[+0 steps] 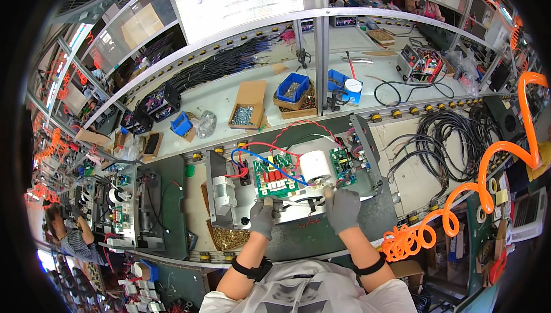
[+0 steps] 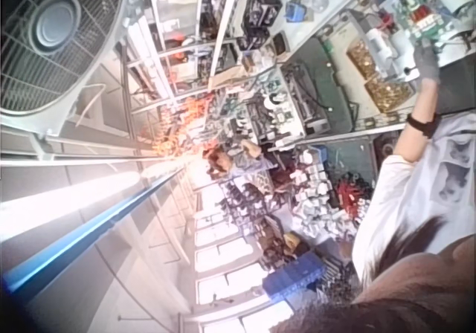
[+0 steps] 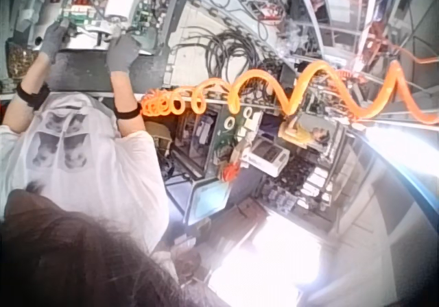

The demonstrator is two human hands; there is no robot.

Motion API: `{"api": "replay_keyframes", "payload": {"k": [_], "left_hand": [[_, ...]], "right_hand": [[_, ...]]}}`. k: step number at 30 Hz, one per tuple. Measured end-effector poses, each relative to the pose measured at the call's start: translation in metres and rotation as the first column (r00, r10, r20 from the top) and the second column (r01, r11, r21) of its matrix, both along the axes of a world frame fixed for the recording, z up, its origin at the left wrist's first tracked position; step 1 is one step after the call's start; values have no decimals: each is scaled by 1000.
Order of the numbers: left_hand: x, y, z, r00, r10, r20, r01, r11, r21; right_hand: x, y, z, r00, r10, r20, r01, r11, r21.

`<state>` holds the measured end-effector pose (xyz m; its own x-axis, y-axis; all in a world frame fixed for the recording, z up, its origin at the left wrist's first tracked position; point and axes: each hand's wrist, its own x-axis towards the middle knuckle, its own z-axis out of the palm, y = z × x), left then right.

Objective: Assembling and connecting internal electrical components of an industrial welding machine on a production line.

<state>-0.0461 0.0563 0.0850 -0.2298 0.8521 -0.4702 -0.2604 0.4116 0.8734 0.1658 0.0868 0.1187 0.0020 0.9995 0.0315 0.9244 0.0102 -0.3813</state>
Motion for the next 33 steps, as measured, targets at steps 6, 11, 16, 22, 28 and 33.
{"api": "replay_keyframes", "payload": {"k": [6,11,16,22,28,33], "left_hand": [[11,-24,8,993,-8,-117,56,909,412],[4,-38,12,819,-168,-548,366,889,274],[26,-29,9,712,-102,-695,431,845,317],[54,-27,4,612,-103,-784,687,560,463],[99,-31,7,334,226,-915,819,412,400],[82,-15,51,69,21,-997,903,424,71]], "right_hand": [[24,-95,-10,933,333,-135,-262,888,378],[92,-199,-59,955,219,-198,-273,910,-311],[133,-246,-96,985,-171,-12,129,785,-606],[106,-202,-68,906,-7,-423,-165,915,-369],[47,-109,-46,934,136,-330,-93,985,143],[19,-67,-37,636,174,-752,-41,981,192]]}}
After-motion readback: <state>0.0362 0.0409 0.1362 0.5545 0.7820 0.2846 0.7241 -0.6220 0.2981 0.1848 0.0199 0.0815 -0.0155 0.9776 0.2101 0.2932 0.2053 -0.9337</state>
